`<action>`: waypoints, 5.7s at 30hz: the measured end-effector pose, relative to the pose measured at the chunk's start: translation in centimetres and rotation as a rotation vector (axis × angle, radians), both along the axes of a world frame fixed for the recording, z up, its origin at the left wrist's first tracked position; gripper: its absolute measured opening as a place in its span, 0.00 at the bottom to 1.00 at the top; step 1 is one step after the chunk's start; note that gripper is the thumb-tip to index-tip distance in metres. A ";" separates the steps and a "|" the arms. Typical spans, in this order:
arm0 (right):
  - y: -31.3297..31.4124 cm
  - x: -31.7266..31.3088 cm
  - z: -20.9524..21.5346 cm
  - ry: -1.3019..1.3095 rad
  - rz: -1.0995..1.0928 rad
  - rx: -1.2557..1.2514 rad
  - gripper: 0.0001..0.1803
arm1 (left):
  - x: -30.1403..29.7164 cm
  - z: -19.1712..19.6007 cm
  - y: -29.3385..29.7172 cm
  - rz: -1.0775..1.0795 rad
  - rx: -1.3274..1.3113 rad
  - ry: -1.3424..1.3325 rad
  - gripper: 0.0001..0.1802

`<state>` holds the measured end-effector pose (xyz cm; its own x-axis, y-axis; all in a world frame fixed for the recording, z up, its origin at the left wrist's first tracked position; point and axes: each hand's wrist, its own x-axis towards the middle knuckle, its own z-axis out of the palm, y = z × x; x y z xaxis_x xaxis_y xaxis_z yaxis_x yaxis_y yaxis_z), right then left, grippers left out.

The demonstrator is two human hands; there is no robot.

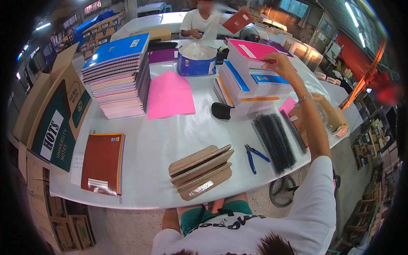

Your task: The person binds notebooks by threading a spiral coil through the punched holes by hand, uses pliers to cut the excess coil, and then bends the end of the wire to secure it.

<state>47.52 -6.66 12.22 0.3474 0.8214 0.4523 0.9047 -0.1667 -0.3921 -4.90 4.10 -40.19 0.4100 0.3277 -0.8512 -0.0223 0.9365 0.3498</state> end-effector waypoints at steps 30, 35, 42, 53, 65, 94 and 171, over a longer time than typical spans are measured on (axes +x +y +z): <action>-0.5 4.6 1.1 0.161 0.093 -0.107 0.11 | 3.2 34.9 -5.9 -0.279 1.679 0.211 0.38; 0.0 3.9 0.7 0.257 0.141 -0.023 0.13 | 3.9 32.8 -2.4 -0.323 1.452 0.047 0.39; -0.1 4.0 0.5 0.211 0.132 -0.022 0.12 | 5.0 36.2 -0.6 -0.431 1.791 0.242 0.35; -0.6 2.8 -0.1 0.112 0.128 0.039 0.17 | 6.0 37.1 -2.3 -0.137 1.713 0.141 0.30; -0.6 4.3 -0.4 0.106 0.096 0.018 0.15 | 6.2 36.6 -2.8 0.037 1.662 0.075 0.25; -11.9 -24.9 -8.8 -0.433 0.214 0.282 0.39 | 14.7 48.0 -5.8 -0.333 0.939 -0.575 0.24; -16.5 -0.1 -19.2 -0.009 -0.510 0.088 0.13 | 10.2 39.2 -3.2 0.273 2.355 0.502 0.21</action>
